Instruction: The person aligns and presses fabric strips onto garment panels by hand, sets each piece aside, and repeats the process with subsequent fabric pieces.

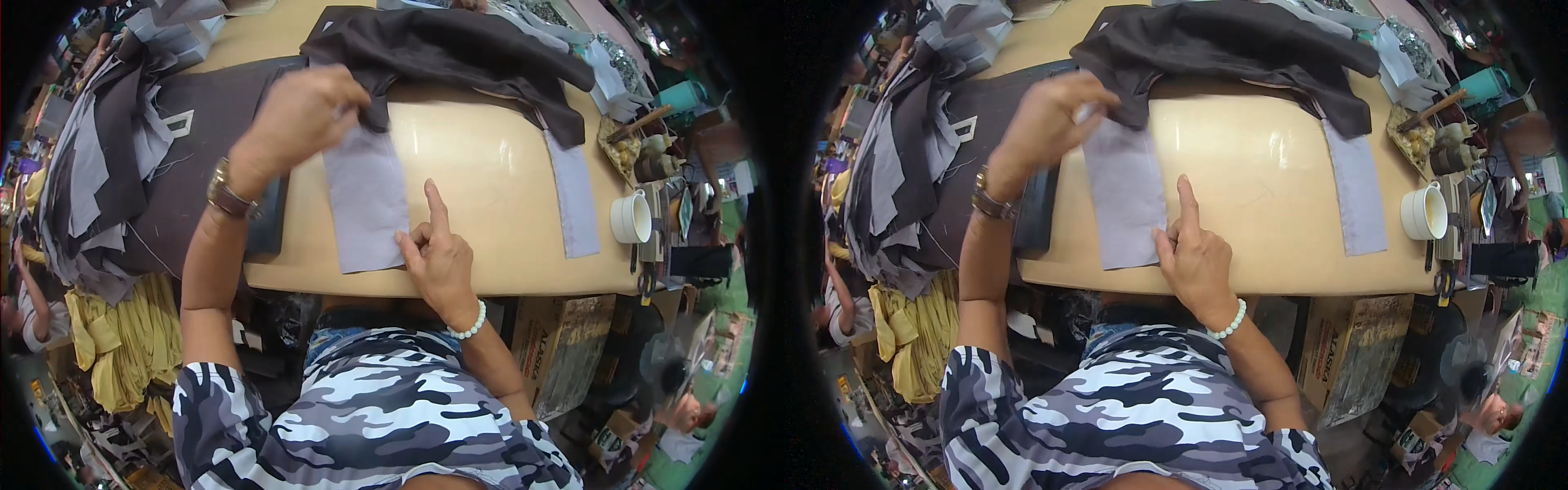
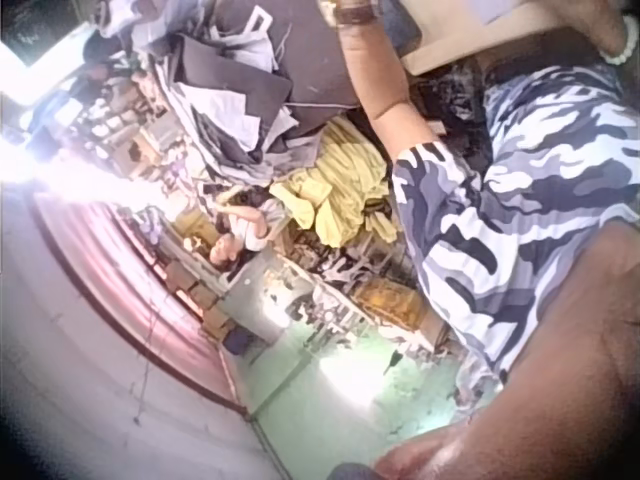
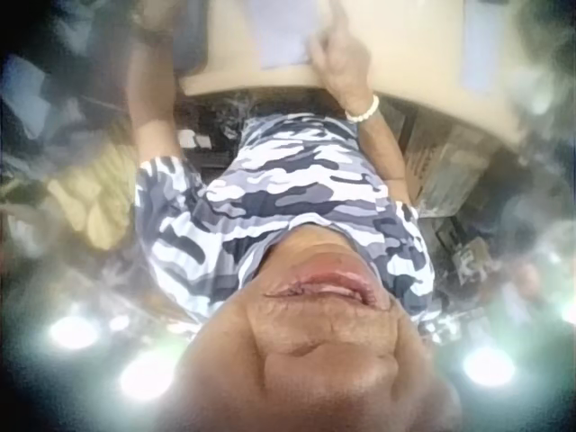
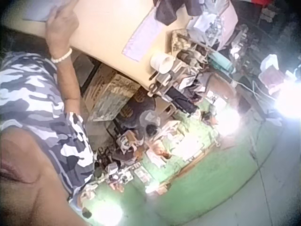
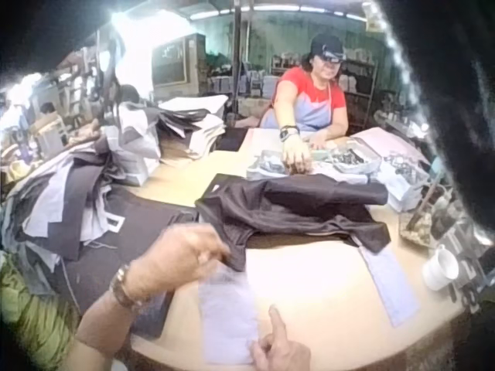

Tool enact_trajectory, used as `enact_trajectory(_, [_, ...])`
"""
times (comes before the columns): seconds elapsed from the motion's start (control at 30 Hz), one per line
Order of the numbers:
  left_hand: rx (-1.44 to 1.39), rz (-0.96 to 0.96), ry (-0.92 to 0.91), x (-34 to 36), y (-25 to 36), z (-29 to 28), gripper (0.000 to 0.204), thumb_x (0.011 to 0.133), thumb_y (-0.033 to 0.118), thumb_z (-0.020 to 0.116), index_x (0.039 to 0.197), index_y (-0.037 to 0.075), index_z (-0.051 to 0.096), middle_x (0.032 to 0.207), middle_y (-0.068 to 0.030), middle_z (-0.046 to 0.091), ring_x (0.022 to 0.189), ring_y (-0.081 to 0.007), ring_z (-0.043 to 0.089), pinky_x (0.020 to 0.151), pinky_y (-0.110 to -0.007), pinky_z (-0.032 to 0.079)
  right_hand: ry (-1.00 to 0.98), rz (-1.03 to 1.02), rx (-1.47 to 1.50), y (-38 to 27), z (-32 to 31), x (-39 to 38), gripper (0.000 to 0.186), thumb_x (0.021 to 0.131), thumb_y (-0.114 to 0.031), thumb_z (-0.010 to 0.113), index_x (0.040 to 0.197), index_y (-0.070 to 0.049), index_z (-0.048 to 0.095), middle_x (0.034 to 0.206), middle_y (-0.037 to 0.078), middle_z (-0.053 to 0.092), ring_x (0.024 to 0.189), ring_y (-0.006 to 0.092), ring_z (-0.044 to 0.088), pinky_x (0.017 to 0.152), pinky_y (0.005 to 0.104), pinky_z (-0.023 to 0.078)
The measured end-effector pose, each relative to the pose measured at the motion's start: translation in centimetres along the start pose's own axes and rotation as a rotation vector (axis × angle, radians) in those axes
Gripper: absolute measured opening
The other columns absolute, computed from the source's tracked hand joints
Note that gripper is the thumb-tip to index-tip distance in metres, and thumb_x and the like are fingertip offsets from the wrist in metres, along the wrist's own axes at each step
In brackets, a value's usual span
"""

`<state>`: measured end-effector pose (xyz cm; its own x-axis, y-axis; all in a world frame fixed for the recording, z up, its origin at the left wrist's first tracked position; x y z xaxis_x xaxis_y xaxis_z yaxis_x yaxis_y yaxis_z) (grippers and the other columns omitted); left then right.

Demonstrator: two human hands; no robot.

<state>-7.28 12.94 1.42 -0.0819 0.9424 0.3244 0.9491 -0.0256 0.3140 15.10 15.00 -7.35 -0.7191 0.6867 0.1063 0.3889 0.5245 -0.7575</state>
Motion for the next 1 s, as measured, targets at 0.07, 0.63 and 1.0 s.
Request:
enact_trajectory(0.07, [0.104,0.029,-0.099,-1.0,0.5,3.5,0.013,0.073,0.010,0.065,0.085,0.006,0.069,0.094,-0.0071,0.062,0.091,-0.0249,0.059,0.078,-0.034,0.047,0.004,-0.017,0.010,-0.2,0.1,-0.2,0.072,0.078,-0.012,0.066,0.139,0.002,0.029,0.058,0.006,0.057,0.048,0.0251,0.056,0.049,0.0363,0.044])
enact_trajectory(0.63, [-0.111,-0.020,0.222,-0.9,0.9,-0.5,0.024,0.081,0.021,0.065,0.097,0.003,0.066,0.099,-0.0120,0.066,0.096,-0.0275,0.063,0.078,-0.034,0.049,0.063,-0.127,0.017,-0.1,0.3,-0.2,0.069,0.076,-0.010,0.068,0.136,0.002,0.036,0.057,0.006,0.057,0.045,0.0193,0.055,0.047,0.0301,0.043])
enact_trajectory(1.0, [0.077,-0.146,-0.095,-2.4,-3.2,5.3,0.031,0.080,0.016,0.062,0.109,0.004,0.062,0.119,-0.0152,0.057,0.109,-0.0320,0.054,0.091,-0.038,0.045,-0.179,-0.392,0.209,-3.0,2.7,-1.5,0.065,0.079,-0.015,0.064,0.137,-0.002,0.036,0.066,0.011,0.060,0.057,0.0295,0.059,0.055,0.0393,0.047])
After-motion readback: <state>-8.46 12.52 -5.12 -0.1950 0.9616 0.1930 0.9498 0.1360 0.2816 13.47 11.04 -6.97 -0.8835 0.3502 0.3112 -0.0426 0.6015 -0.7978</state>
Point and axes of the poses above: each hand's wrist, its own x-axis towards the middle knuckle, its own z-axis out of the palm, y = z × x, the point moved 3 cm from there along x, towards the middle knuckle
